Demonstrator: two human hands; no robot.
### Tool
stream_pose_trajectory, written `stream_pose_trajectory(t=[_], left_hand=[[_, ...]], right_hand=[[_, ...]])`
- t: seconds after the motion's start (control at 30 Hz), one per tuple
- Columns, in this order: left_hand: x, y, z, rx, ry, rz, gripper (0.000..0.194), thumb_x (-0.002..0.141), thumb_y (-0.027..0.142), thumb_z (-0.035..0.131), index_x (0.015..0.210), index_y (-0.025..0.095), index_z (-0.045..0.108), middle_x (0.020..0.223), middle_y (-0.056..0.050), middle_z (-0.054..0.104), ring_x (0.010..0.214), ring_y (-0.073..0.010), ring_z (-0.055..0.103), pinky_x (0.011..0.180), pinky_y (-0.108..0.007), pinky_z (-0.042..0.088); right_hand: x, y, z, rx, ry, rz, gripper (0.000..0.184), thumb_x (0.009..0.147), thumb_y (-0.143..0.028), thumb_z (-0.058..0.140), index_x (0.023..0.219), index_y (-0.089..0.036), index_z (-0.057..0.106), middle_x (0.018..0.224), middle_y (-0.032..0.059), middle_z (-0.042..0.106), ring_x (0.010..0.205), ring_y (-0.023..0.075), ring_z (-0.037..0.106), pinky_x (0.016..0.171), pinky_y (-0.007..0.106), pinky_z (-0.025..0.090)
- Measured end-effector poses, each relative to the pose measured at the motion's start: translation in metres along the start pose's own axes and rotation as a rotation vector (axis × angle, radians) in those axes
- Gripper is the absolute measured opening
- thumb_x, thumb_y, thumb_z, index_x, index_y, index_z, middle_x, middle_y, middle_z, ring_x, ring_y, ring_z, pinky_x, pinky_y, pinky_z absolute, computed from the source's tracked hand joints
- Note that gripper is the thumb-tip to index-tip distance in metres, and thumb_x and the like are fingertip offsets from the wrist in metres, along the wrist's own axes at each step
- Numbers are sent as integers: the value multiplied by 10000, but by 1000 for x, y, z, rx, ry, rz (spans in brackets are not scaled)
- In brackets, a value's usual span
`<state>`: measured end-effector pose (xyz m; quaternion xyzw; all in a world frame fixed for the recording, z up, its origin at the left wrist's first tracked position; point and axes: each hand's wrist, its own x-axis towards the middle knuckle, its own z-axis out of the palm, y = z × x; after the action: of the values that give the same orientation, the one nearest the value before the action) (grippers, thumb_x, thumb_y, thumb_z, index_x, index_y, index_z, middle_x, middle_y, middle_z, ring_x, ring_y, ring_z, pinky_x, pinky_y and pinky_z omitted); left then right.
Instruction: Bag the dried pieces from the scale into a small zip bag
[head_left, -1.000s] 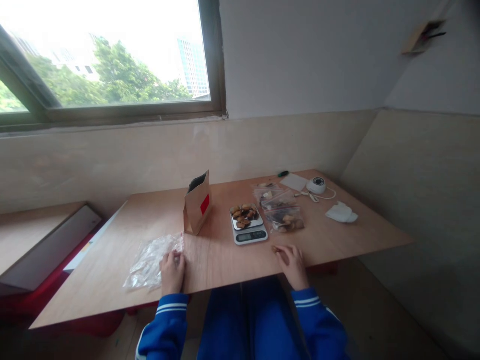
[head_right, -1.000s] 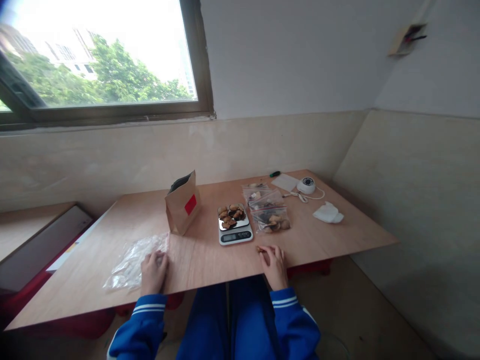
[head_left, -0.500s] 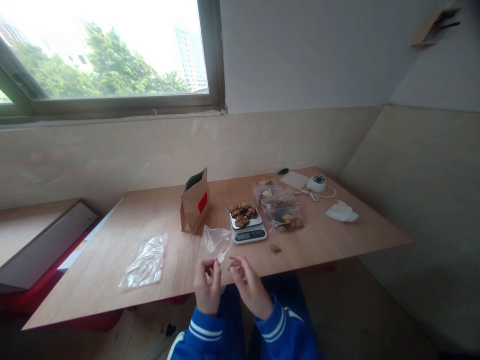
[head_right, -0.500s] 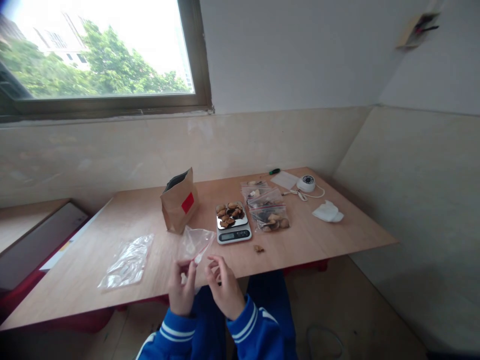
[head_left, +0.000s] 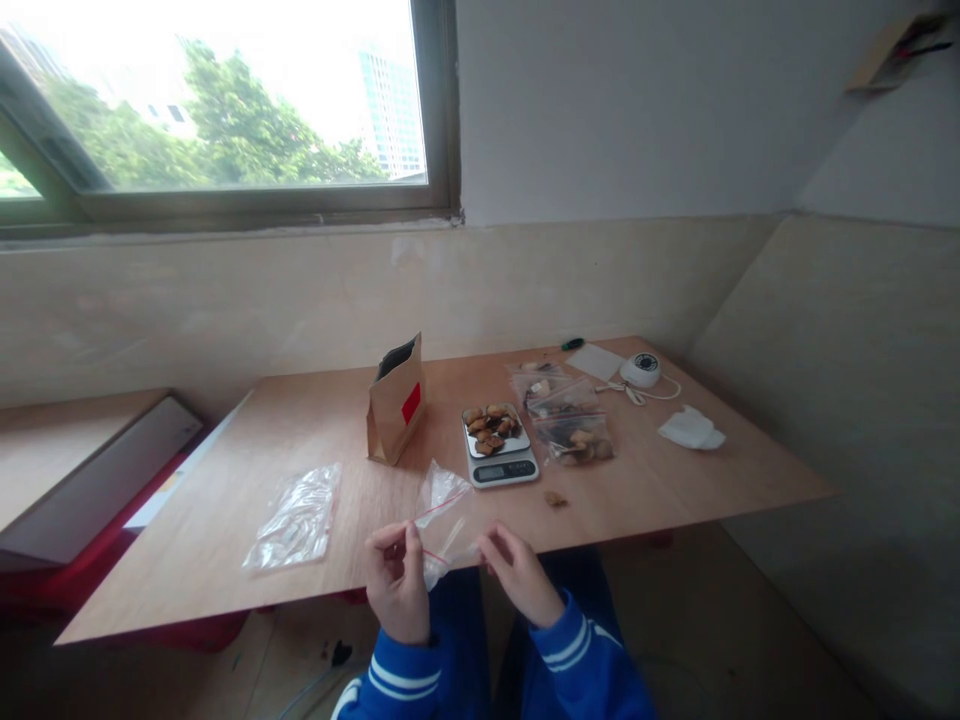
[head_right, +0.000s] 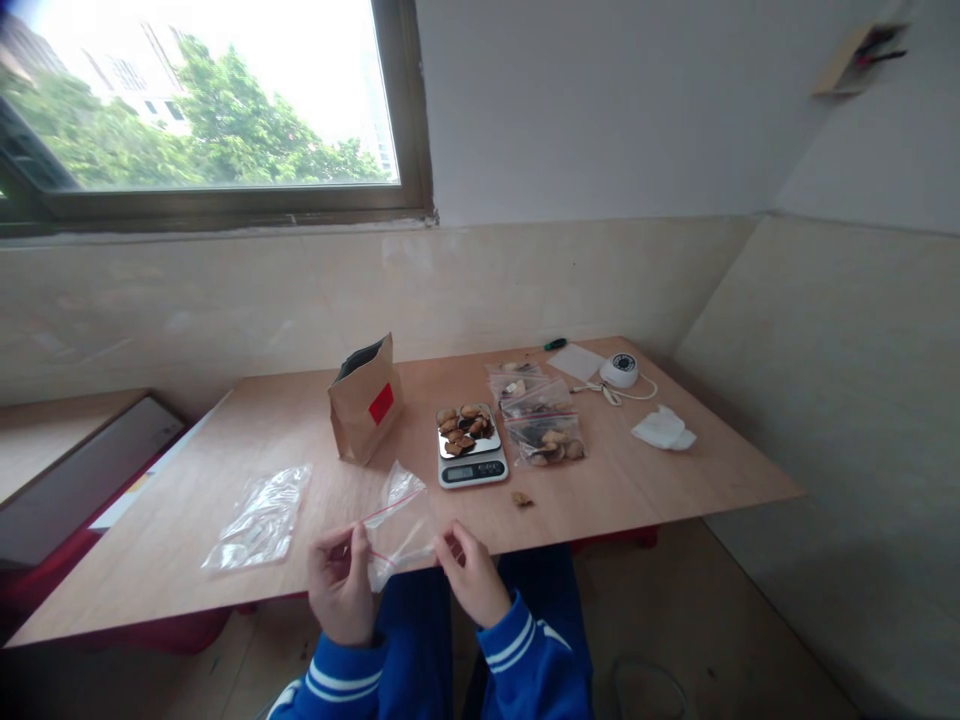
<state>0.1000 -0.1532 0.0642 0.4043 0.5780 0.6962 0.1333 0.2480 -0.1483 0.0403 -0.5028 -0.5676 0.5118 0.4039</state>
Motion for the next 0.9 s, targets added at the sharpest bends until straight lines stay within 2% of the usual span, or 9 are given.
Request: stream_pose_trajectory(t=[0.07, 0.13, 0.2, 0.27, 0.37, 0.47, 0.63, 0.8, 0.9], left_hand=[[2, -2, -2, 25, 12, 33, 178, 767, 325, 629, 803, 163, 567, 739, -3, 578, 646, -118, 562, 605, -242, 479], [5, -3, -5, 52, 38, 68, 163, 773, 315, 619, 807, 167, 561, 771, -8, 577, 674, -122, 559, 628, -251, 476], [8, -2, -10, 89, 56, 104, 142, 780, 301, 606, 797, 172, 550, 793, -12, 569, 685, -125, 546, 646, -265, 468], [12, -1, -13, 146, 64, 149, 125, 783, 291, 597, 782, 177, 545, 812, -18, 559, 713, -137, 536, 684, -292, 464], [15, 3, -15, 231, 79, 237, 122, 769, 285, 603, 753, 180, 542, 843, -35, 546, 829, -181, 545, 806, -369, 455], [15, 7, -15, 225, 58, 258, 101, 775, 260, 594, 756, 179, 535, 856, -44, 546, 870, -196, 552, 853, -401, 440], [10, 6, -24, 178, -26, 234, 72, 777, 237, 588, 771, 179, 546, 857, -45, 575, 851, -192, 564, 825, -373, 444], [8, -3, -37, 165, -14, 176, 69, 779, 237, 593, 792, 178, 558, 844, -37, 578, 829, -182, 564, 787, -345, 450], [9, -6, -40, 169, -11, 150, 86, 780, 255, 595, 804, 177, 565, 857, -40, 579, 828, -182, 564, 780, -341, 453]], right_hand=[[0, -2, -13, -175, 53, -112, 305, 910, -434, 411, 837, -199, 591, 845, 52, 613, 765, 179, 579, 682, 298, 454], [3, 6, -31, -372, 229, -215, 254, 899, -393, 440, 899, -214, 620, 939, 76, 606, 885, 223, 563, 785, 362, 453], [9, 19, -51, -549, 422, -276, 218, 872, -356, 475, 935, -215, 628, 945, 95, 598, 919, 264, 543, 843, 441, 431], [18, 30, -67, -651, 528, -303, 218, 864, -312, 470, 974, -210, 627, 940, 104, 592, 900, 273, 541, 838, 469, 432], [42, 31, -78, -699, 498, -374, 230, 865, -239, 448, 1006, -215, 627, 948, 94, 579, 915, 253, 546, 845, 432, 448], [74, 20, -75, -796, 436, -425, 248, 852, -206, 468, 1030, -219, 640, 932, 85, 565, 912, 246, 537, 849, 407, 447], [116, 8, -63, -1018, 387, -353, 204, 818, -213, 568, 989, -229, 676, 904, 88, 567, 865, 252, 517, 755, 368, 425], [127, 7, -64, -1089, 375, -383, 123, 842, -220, 568, 853, -226, 690, 851, 72, 596, 844, 233, 524, 713, 333, 364], [115, 1, -70, -1066, 459, -446, 173, 879, -241, 524, 824, -222, 687, 810, 59, 604, 802, 209, 534, 699, 319, 346]])
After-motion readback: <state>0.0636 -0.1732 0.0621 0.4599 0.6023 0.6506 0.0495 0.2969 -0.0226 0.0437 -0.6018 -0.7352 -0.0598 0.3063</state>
